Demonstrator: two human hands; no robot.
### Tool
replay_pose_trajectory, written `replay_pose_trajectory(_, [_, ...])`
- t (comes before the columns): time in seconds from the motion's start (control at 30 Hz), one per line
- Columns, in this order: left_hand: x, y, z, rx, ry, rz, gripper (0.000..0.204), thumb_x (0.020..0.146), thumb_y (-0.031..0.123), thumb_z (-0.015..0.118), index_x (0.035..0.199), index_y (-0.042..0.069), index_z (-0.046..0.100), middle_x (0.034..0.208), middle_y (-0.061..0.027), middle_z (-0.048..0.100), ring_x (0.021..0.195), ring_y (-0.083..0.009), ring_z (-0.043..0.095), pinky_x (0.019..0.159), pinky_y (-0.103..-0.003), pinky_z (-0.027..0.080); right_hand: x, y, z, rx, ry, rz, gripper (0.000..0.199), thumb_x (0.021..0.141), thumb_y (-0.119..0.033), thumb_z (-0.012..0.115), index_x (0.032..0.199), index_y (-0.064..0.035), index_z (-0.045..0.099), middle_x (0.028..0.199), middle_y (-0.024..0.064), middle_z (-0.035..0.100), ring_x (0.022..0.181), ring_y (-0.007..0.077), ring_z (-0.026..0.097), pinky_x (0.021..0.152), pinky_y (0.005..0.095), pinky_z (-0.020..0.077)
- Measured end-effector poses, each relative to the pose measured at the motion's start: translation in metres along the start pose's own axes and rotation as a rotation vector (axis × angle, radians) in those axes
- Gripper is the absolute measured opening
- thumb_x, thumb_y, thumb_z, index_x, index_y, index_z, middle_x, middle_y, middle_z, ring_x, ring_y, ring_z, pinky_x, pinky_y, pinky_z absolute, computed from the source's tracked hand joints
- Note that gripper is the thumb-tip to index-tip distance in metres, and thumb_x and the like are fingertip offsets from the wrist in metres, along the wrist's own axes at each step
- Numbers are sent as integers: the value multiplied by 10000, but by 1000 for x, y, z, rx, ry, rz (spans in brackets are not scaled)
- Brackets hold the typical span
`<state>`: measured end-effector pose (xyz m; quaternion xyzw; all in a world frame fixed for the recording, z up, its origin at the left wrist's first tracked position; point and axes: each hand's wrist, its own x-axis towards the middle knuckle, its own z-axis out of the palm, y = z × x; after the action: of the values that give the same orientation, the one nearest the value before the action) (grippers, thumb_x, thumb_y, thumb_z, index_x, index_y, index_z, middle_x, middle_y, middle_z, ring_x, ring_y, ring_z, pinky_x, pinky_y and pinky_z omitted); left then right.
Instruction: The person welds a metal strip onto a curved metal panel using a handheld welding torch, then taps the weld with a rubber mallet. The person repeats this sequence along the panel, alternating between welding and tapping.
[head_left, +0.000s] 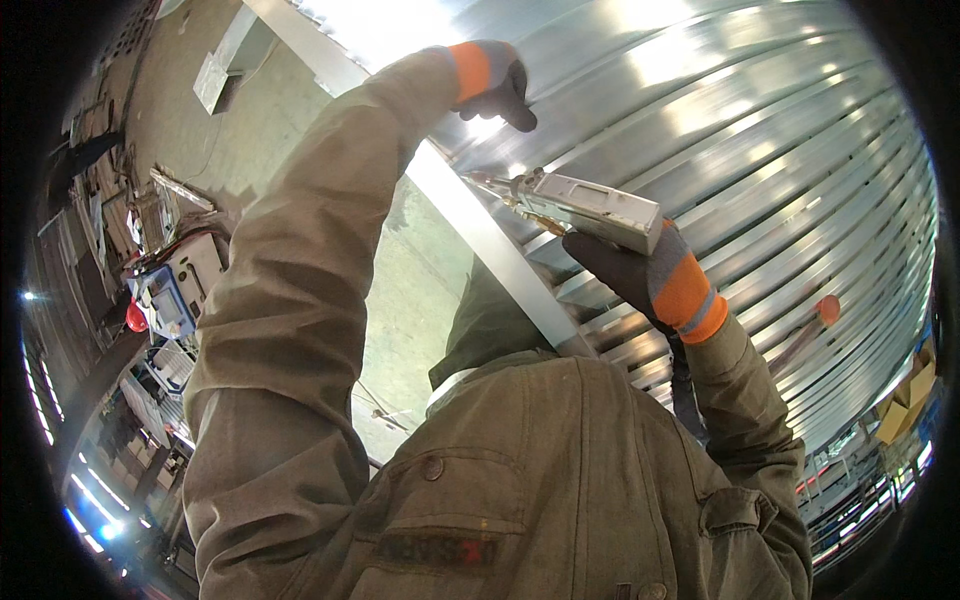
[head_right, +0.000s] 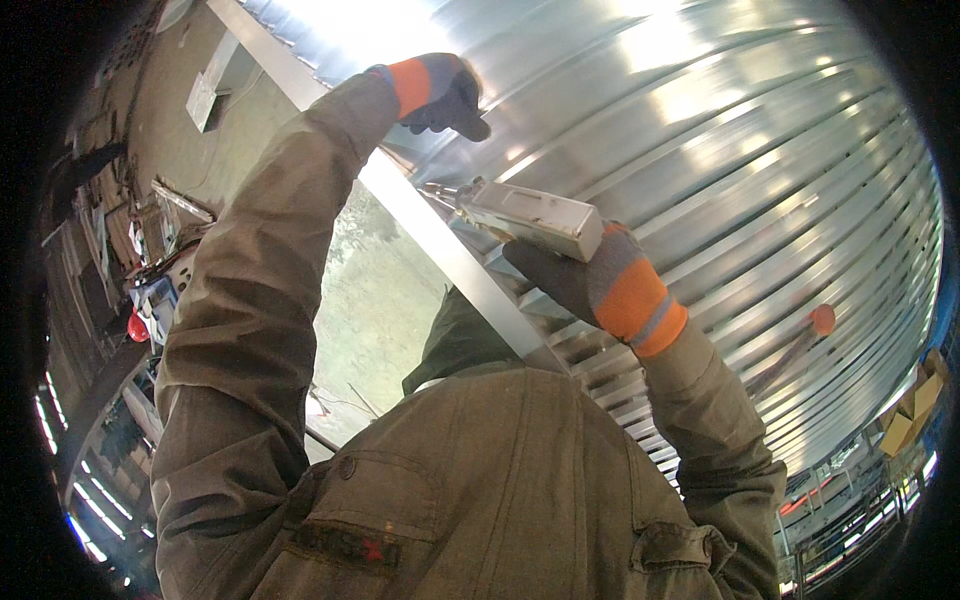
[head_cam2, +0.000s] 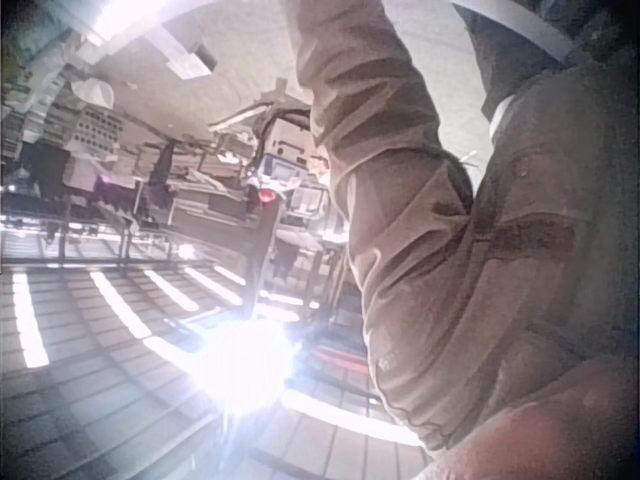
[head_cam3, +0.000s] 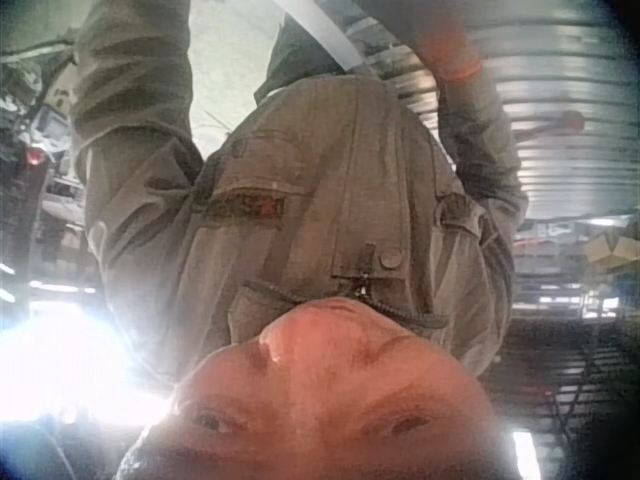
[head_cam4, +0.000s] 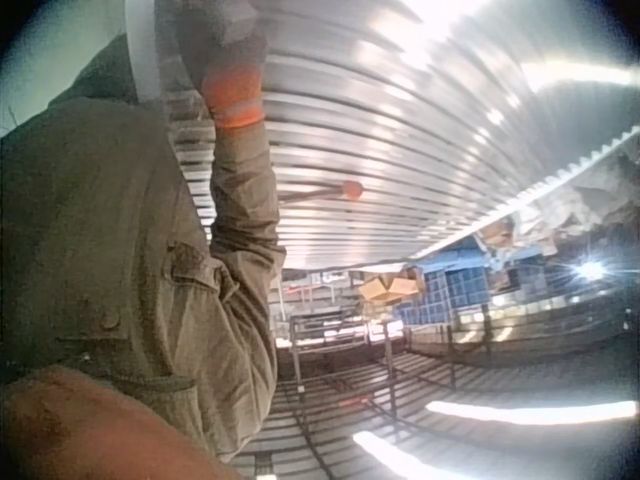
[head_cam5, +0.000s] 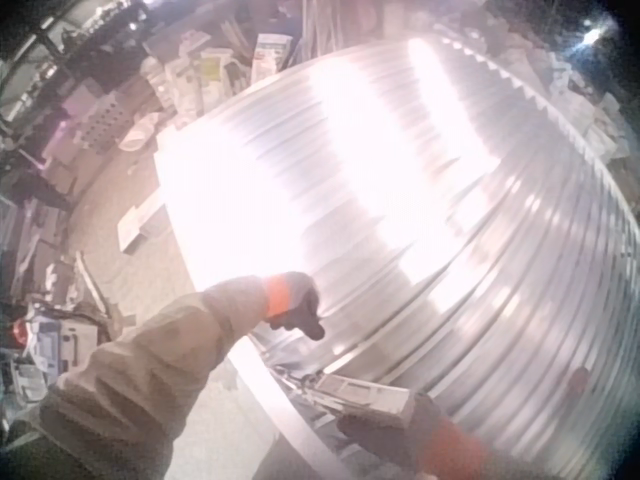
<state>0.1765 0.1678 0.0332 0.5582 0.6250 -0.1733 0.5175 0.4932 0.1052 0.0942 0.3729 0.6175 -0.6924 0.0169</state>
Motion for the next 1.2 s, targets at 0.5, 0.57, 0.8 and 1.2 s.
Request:
replay_pose_trajectory(0.5, [-2,5,-4,-3,-51,-21,435,809,466,830,882,41,780,794,-86,711,640,-228,668,626,-408,549,-1,10,7,80,44,-57,373,985,-242,838,1269,-19,746,998,58,801,878,113,729,777,334,601])
replay_pose_trajectory(0.57, [-2,2,-3,-37,-21,3,436,804,460,823,895,35,780,779,-83,695,647,-222,664,615,-408,545,0,12,8,87,36,-91,370,987,-243,835,1270,-22,747,1002,61,802,886,120,734,777,335,600])
replay_pose_trajectory(0.8, [-4,8,-3,0,-8,-14,390,853,430,833,773,75,692,679,-38,613,569,-184,598,514,-376,466,-2,11,2,-7,-1,-34,368,995,-142,806,1330,-14,725,1155,77,796,1036,124,720,875,316,597])
replay_pose_trajectory(1.2, [-2,7,-1,-12,4,6,345,875,347,852,745,85,670,622,-6,558,518,-146,545,457,-339,433,-2,3,-3,-77,-66,43,405,1020,-199,783,1371,-18,695,1262,89,748,1086,154,699,921,321,595])
